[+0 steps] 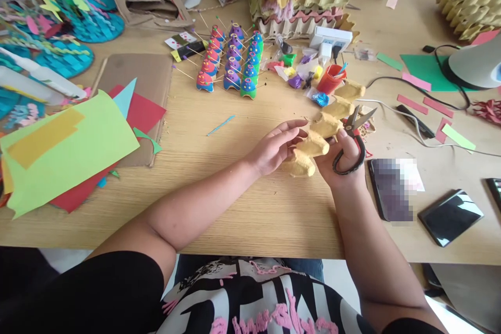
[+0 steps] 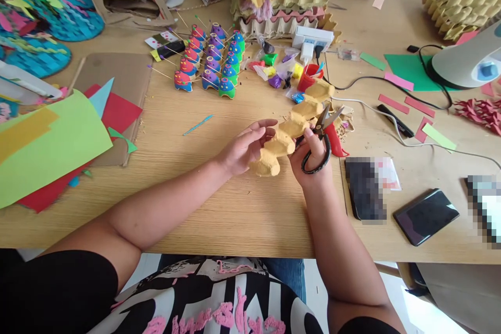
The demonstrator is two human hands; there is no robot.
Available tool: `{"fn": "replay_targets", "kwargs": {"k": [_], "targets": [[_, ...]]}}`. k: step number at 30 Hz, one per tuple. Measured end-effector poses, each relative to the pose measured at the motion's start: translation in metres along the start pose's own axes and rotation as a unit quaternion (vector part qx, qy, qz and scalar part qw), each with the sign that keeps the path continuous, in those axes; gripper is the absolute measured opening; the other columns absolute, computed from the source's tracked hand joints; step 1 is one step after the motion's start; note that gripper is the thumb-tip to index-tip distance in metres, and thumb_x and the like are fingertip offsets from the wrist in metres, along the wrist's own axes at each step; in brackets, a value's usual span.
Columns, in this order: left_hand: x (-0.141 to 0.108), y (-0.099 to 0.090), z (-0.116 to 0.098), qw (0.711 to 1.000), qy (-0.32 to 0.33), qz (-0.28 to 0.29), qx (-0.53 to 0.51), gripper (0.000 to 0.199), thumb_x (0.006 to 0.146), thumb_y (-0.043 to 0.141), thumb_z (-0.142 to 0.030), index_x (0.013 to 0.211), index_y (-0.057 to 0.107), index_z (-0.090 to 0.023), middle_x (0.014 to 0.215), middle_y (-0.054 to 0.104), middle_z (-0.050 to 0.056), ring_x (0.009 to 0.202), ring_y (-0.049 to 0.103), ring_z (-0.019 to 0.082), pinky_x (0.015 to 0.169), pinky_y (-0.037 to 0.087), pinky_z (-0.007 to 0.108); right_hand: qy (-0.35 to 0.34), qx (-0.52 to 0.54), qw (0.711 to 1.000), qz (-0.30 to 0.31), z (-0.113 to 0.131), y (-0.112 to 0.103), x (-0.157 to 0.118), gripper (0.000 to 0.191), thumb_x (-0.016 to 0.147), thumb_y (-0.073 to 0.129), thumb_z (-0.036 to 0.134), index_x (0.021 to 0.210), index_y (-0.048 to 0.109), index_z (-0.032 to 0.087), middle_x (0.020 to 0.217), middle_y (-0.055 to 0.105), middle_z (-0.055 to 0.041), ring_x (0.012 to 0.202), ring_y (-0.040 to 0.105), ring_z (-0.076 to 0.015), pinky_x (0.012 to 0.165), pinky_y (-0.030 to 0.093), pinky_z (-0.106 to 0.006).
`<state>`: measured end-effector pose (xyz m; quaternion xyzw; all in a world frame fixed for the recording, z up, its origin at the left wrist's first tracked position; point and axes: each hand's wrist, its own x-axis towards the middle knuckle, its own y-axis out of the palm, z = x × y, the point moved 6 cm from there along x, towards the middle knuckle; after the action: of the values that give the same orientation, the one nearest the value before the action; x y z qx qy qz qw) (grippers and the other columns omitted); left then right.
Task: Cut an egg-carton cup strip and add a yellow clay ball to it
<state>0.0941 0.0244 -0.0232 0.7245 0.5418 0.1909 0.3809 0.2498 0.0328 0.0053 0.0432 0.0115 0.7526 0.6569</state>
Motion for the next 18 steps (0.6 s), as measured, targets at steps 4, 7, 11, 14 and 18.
{"fn": "replay_targets", "kwargs": {"k": [4, 7, 11, 14, 18], "targets": [[-0.001, 0.005, 0.0, 1.0, -0.009, 0.016, -0.005, 0.039, 0.077, 0.098, -0.04, 0.11, 0.082, -0.023, 0.11, 0.083, 0.002, 0.095, 0.075, 0.015, 0.083, 0.057, 0.026, 0.055, 0.121, 0.99, -0.055, -0.012, -0.016, 0.003, 0.035, 0.087, 0.079, 0.065, 0.101, 0.069, 0.034, 0.105, 0.074, -0.0071, 0.111, 0.072, -0.0302, 0.084, 0.065, -0.046], [-0.003, 0.005, 0.0, 1.0, -0.017, -0.001, -0.012, 0.029, 0.08, 0.096, -0.032, 0.102, 0.08, -0.023, 0.103, 0.083, 0.0, 0.092, 0.075, 0.015, 0.078, 0.054, 0.025, 0.07, 0.163, 0.982, -0.071, -0.019, -0.022, 0.003, 0.034, 0.086, 0.084, 0.061, 0.098, 0.068, 0.034, 0.088, 0.067, -0.0012, 0.088, 0.069, -0.0245, 0.082, 0.066, -0.043], [-0.006, 0.007, -0.001, 0.999, -0.031, -0.026, -0.023, 0.013, 0.092, 0.086, -0.033, 0.099, 0.078, -0.024, 0.101, 0.082, 0.0, 0.09, 0.075, 0.015, 0.075, 0.054, 0.026, 0.064, 0.172, 0.979, -0.084, -0.022, -0.024, 0.002, 0.035, 0.084, 0.086, 0.061, 0.095, 0.068, 0.033, 0.085, 0.064, -0.0014, 0.092, 0.069, -0.0261, 0.085, 0.066, -0.045], [-0.005, 0.006, -0.002, 0.998, -0.038, -0.042, -0.033, 0.024, 0.104, 0.072, -0.044, 0.096, 0.079, -0.023, 0.101, 0.083, 0.002, 0.092, 0.077, 0.017, 0.077, 0.057, 0.027, 0.057, 0.169, 0.981, -0.074, -0.02, -0.022, 0.002, 0.033, 0.087, 0.084, 0.06, 0.093, 0.067, 0.032, 0.087, 0.066, -0.0015, 0.093, 0.071, -0.0256, 0.086, 0.067, -0.045], [0.0, 0.0, -0.001, 0.997, -0.042, -0.052, -0.045, 0.045, 0.106, 0.065, -0.061, 0.097, 0.079, -0.02, 0.094, 0.082, 0.005, 0.089, 0.08, 0.019, 0.077, 0.06, 0.029, 0.055, 0.166, 0.981, -0.082, -0.012, -0.018, 0.002, 0.033, 0.083, 0.084, 0.059, 0.091, 0.067, 0.032, 0.099, 0.072, -0.0045, 0.106, 0.072, -0.0282, 0.083, 0.067, -0.045]]}}
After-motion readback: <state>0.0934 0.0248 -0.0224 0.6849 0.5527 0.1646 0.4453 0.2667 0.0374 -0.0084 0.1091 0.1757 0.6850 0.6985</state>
